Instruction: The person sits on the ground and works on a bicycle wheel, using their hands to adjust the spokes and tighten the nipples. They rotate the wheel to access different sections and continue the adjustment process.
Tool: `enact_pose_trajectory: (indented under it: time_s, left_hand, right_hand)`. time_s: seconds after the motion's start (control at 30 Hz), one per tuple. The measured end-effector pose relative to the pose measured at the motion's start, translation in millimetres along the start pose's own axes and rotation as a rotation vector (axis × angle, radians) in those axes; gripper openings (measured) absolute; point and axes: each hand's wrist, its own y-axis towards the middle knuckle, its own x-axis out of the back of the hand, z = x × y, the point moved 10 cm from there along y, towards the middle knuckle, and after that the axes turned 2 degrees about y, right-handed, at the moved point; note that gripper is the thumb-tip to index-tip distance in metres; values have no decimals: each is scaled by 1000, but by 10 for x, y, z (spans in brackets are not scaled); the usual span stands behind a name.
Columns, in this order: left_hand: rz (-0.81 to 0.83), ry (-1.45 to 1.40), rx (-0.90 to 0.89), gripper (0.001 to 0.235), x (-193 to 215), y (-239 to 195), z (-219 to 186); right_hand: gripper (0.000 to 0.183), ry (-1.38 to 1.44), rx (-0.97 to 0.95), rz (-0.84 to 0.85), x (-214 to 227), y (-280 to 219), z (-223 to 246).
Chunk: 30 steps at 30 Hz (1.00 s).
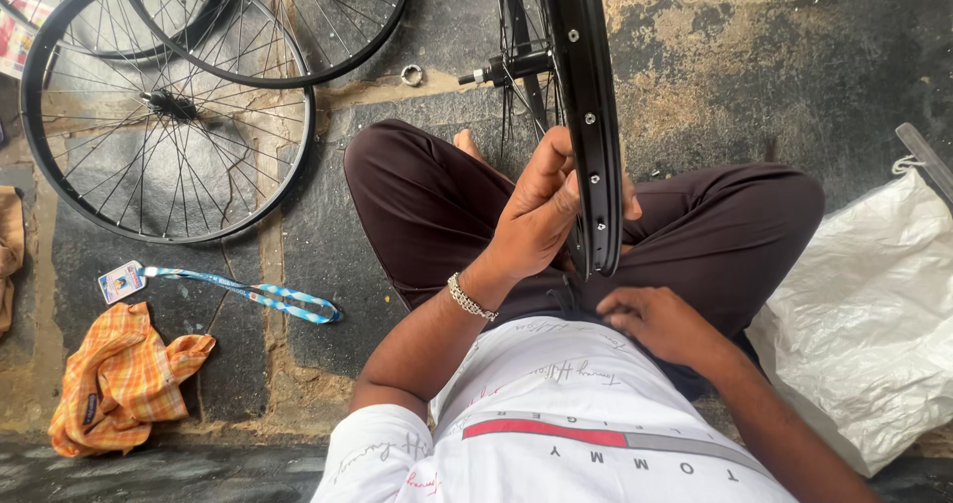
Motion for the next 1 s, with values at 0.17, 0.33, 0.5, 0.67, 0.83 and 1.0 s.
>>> enact_pose_trajectory:
  time_s: [0.17,0.33,0.5,0.67,0.83,1.0]
  left_hand:
    - [-13,45,-21,23,77,-37,63]
    - [-37,322,-13,26,74,-105,79]
    - [-45,571,-134,39,-44,-171,-34]
    - [-98,746,-184,53,7,-283,-68]
    - [-129,910,-370,53,-49,-420,-128]
    - [-119,1192,-340,48,-72,-367,-124]
  right_hand:
    - [29,423,204,-216,404,-136,356]
    - [50,683,439,-232,728,-502,1062]
    - [33,-443,876,-840,846,-1332,2169]
    - [32,-704,787,-900,766,-1314,2260]
    - [27,-145,886,-957,828,-1170,1687]
    - [20,523,632,-650,597,-534,843]
